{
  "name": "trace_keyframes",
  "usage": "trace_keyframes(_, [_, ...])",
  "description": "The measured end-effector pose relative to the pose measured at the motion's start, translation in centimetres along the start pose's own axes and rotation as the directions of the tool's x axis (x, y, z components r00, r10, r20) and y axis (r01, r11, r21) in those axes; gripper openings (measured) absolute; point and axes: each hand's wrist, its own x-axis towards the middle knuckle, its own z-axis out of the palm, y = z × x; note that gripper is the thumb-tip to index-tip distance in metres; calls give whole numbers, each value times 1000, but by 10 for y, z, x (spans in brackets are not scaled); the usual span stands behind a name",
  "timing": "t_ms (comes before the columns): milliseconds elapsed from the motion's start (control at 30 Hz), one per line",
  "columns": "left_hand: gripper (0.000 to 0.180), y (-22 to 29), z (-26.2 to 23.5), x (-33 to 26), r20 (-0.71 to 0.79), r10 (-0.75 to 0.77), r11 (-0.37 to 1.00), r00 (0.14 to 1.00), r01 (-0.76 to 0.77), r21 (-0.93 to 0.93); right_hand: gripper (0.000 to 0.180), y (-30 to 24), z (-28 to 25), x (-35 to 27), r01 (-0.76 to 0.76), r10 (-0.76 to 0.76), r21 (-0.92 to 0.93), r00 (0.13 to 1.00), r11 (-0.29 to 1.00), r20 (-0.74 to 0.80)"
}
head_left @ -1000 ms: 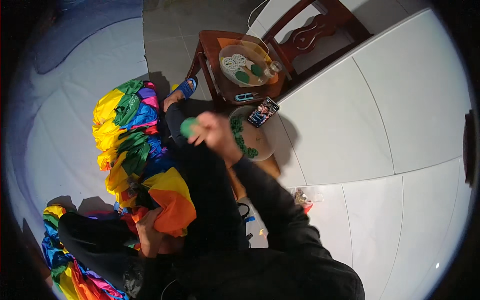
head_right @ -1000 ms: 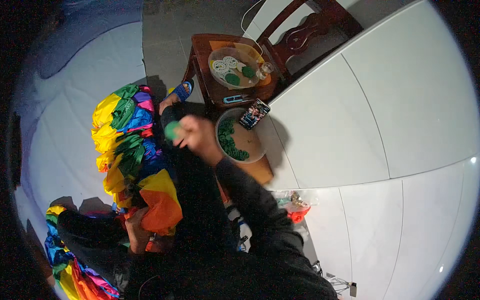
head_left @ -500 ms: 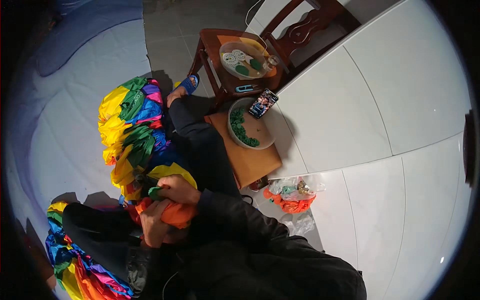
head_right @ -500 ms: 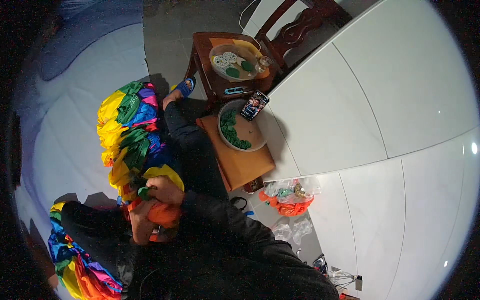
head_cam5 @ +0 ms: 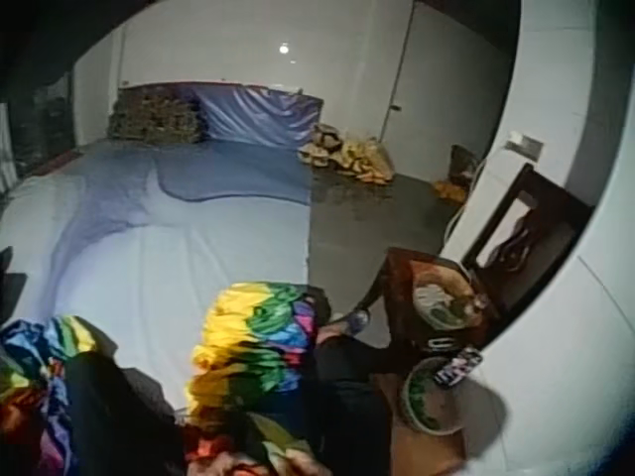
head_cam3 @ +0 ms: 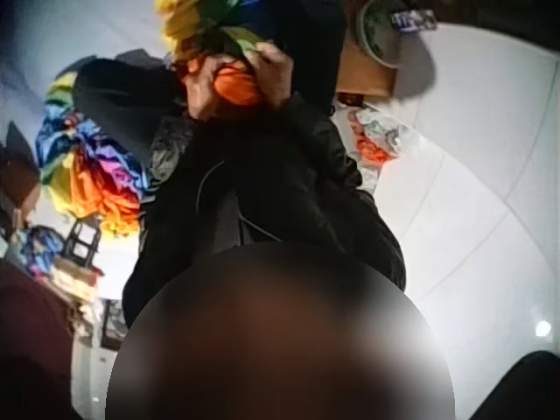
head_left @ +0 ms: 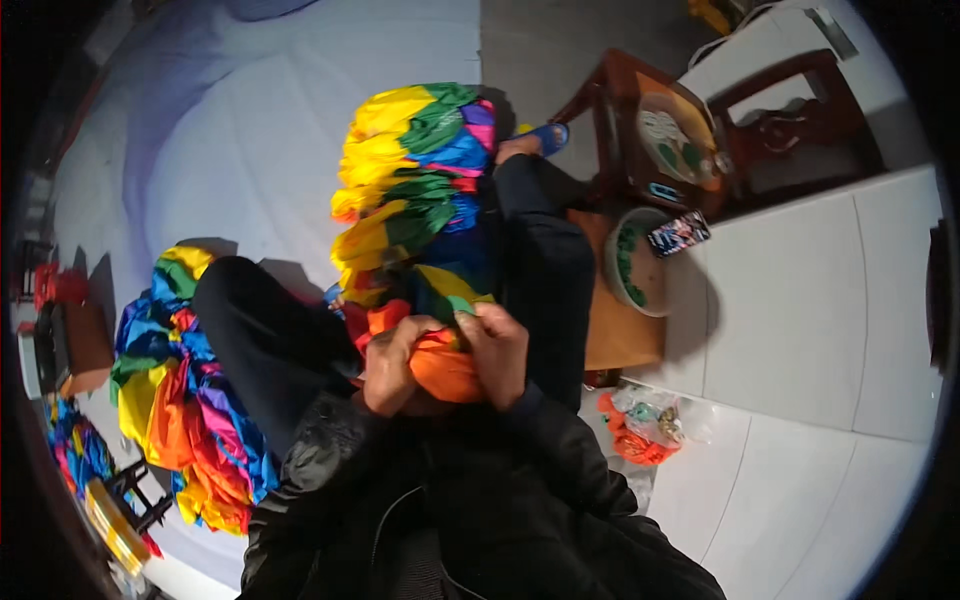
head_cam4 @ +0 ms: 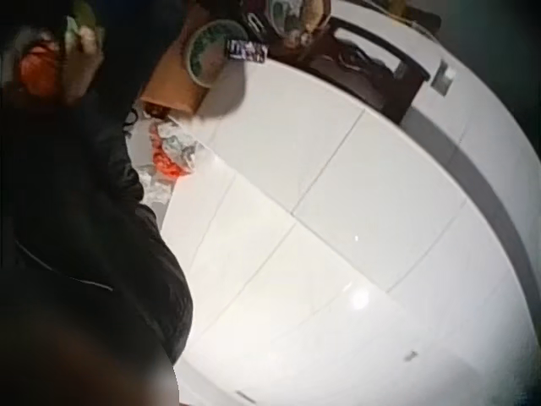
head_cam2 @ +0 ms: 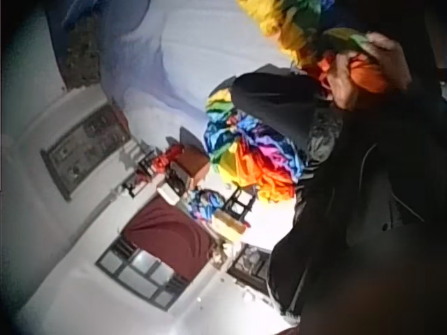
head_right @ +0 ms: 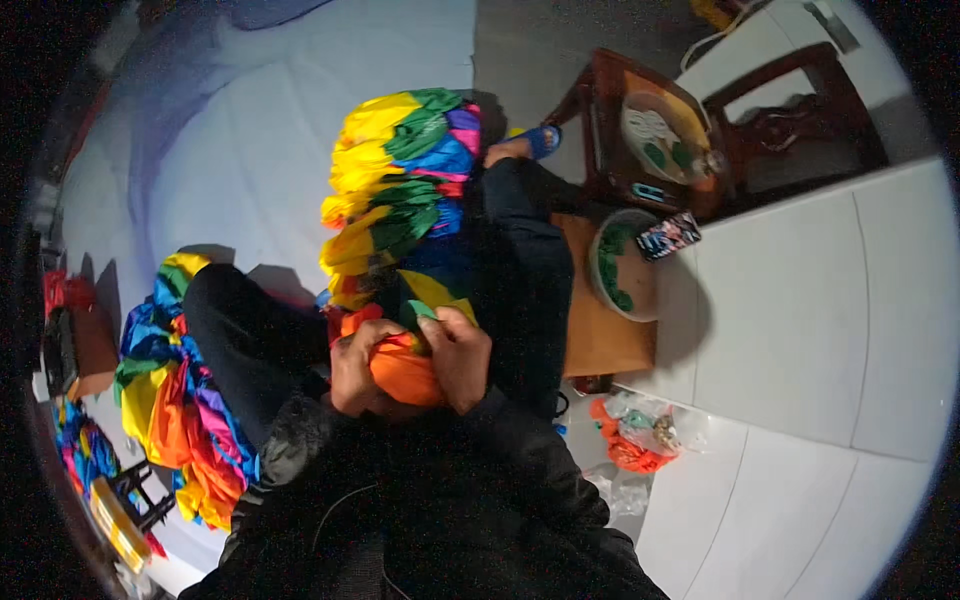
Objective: The recorder is folding and organizing long strips of colorful fabric into a container.
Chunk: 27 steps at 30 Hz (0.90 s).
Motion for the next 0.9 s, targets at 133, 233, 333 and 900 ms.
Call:
trace_keyframes(133, [27,9,-5,-3,-35,55,998,998,-55,11,11,-8,11,-2,-48,51,190,999,981,-15])
trace_keyframes(233, [28,12,-7,-4,-64,45,999,997,-44,24,12,-12,11,-3,-44,46,197,999,979,-8])
trace_keyframes(333, [28,5,-6,-1,-97,122,992,988,-118,47,13,-16,10,-2,6,-5,116,1000,993,-13])
trace_keyframes(900, [19,5,-2,3,-120,165,978,979,-146,152,13,-18,-9,4,201,-192,-32,965,979,181])
